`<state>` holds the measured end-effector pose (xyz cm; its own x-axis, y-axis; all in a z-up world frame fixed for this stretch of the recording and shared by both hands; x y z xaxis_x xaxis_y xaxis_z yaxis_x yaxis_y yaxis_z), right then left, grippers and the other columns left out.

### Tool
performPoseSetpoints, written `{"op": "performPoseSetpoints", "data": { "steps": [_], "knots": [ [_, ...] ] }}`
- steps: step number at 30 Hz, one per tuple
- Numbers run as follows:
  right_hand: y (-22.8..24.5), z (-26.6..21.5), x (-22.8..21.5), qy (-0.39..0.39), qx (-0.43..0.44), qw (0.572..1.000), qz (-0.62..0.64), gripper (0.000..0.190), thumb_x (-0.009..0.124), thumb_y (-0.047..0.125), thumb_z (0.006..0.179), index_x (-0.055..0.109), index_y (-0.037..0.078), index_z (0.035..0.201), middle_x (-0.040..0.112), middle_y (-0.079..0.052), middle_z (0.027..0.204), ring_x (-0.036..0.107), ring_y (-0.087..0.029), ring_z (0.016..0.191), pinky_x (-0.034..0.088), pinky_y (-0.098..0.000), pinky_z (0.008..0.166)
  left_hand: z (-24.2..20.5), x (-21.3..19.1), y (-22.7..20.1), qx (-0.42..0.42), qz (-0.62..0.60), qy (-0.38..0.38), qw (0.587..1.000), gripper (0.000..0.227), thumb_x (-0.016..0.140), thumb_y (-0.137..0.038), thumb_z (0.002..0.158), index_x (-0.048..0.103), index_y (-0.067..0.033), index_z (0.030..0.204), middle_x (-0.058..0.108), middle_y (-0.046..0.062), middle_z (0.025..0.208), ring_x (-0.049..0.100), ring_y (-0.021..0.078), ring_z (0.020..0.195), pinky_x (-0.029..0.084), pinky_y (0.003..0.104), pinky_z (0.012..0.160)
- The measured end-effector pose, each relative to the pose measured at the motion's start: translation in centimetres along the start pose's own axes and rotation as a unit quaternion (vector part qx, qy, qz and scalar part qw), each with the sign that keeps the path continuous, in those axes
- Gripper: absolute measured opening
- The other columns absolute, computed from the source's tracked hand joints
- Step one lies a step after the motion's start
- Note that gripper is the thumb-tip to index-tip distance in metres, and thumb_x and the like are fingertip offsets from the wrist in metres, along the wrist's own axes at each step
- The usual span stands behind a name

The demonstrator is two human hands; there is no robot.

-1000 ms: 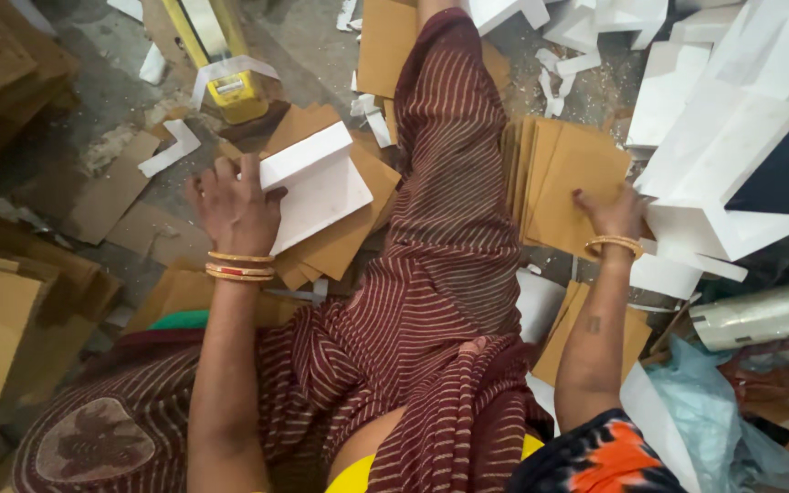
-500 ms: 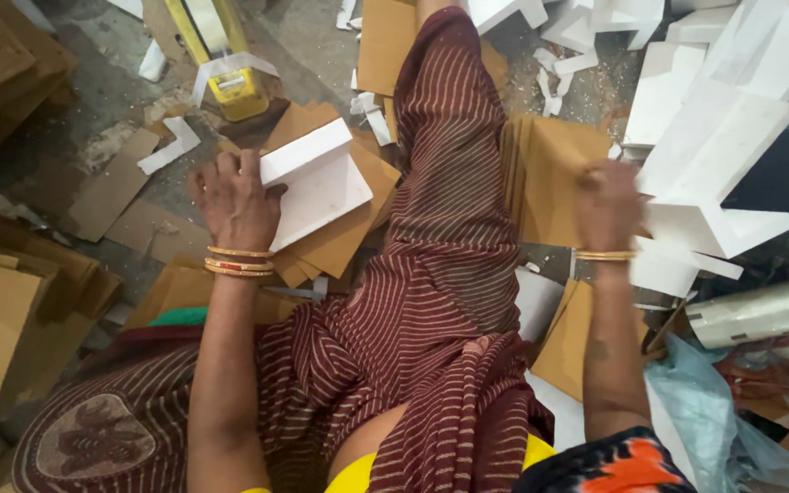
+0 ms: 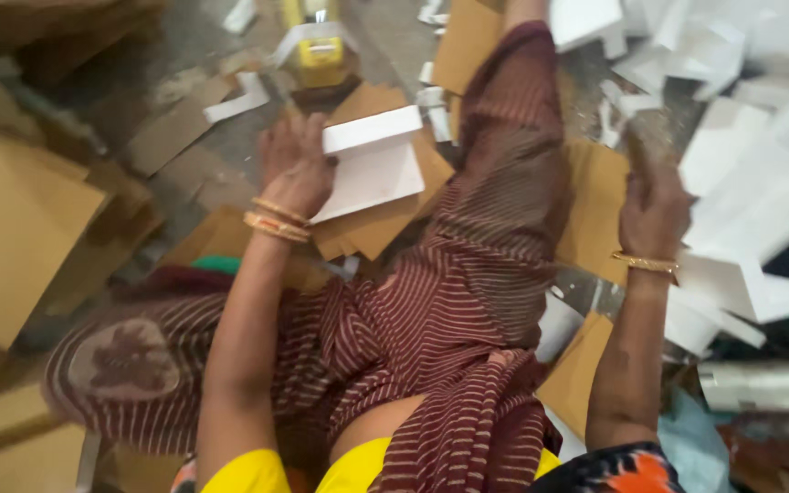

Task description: The person sits on the floor and assembles small cardboard boxes by inserting white foam inserts and sealing the flaps with adhesive tape. The person repeatedly picks up foam pieces, places them inside the boxes, and uses a tape dispenser to seal the boxes.

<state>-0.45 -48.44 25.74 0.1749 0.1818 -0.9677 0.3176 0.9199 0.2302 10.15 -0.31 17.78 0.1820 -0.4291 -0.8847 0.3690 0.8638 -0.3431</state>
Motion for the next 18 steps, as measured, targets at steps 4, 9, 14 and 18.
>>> {"op": "performPoseSetpoints", "data": {
  "steps": [4, 9, 14, 18],
  "knots": [
    [13.3, -2.9, -1.5, -0.113, -0.269, 0.951, 0.1, 0.03, 0.057, 0.009, 0.113, 0.058, -0.002, 0.141, 0.061, -0.022, 0.139, 0.057, -0.042, 0.133, 0.044, -0.0507, 0.117, 0.2, 1.7, 0.9, -0.012, -0.056, 0.072, 0.996, 0.043, 0.081, -0.024, 0.082, 0.061, -0.0079, 0.117, 0.063, 0.012, 0.112, 0.057, 0.0343, 0.109, 0.042, 0.05, 0.093],
    [27.4, -10.8, 6.9, -0.04, -0.478, 0.865, 0.15, 0.046, 0.061, 0.015, 0.101, 0.051, 0.009, 0.145, 0.054, -0.011, 0.141, 0.053, -0.032, 0.13, 0.042, -0.0504, 0.113, 1.5, 2.8, 1.9, 0.008, -0.06, 0.093, 0.994, 0.036, 0.076, -0.032, 0.08, 0.063, -0.0135, 0.108, 0.066, 0.007, 0.107, 0.058, 0.0325, 0.107, 0.043, 0.049, 0.09],
    [32.2, -12.3, 12.7, -0.032, -0.477, 0.876, 0.065, 0.057, 0.063, 0.017, 0.094, 0.052, 0.011, 0.149, 0.051, -0.012, 0.147, 0.049, -0.033, 0.137, 0.039, -0.0511, 0.115, 1.8, 3.2, 3.2, 0.022, -0.084, 0.098, 0.991, 0.041, 0.068, -0.037, 0.081, 0.067, -0.0154, 0.115, 0.067, 0.008, 0.1, 0.063, 0.0329, 0.099, 0.044, 0.051, 0.079],
    [32.2, -11.7, 15.4, -0.016, -0.477, 0.879, 0.014, 0.061, 0.064, 0.017, 0.093, 0.052, 0.013, 0.152, 0.048, -0.01, 0.15, 0.048, -0.031, 0.142, 0.038, -0.0487, 0.118, 1.8, 3.7, 4.1, -0.018, -0.167, 0.156, 0.973, 0.035, 0.061, -0.038, 0.096, 0.066, -0.0204, 0.127, 0.07, 0.006, 0.114, 0.067, 0.0319, 0.111, 0.05, 0.049, 0.091]
  ]
}}
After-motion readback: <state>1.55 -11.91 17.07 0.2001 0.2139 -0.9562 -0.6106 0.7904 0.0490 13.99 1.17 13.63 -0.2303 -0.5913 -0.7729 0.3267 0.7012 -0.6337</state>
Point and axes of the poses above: each hand's wrist, its own z-axis towards the middle knuckle, its own x-axis out of the palm, y = z × x, the point moved 9 cm from there along z, towards the middle knuckle
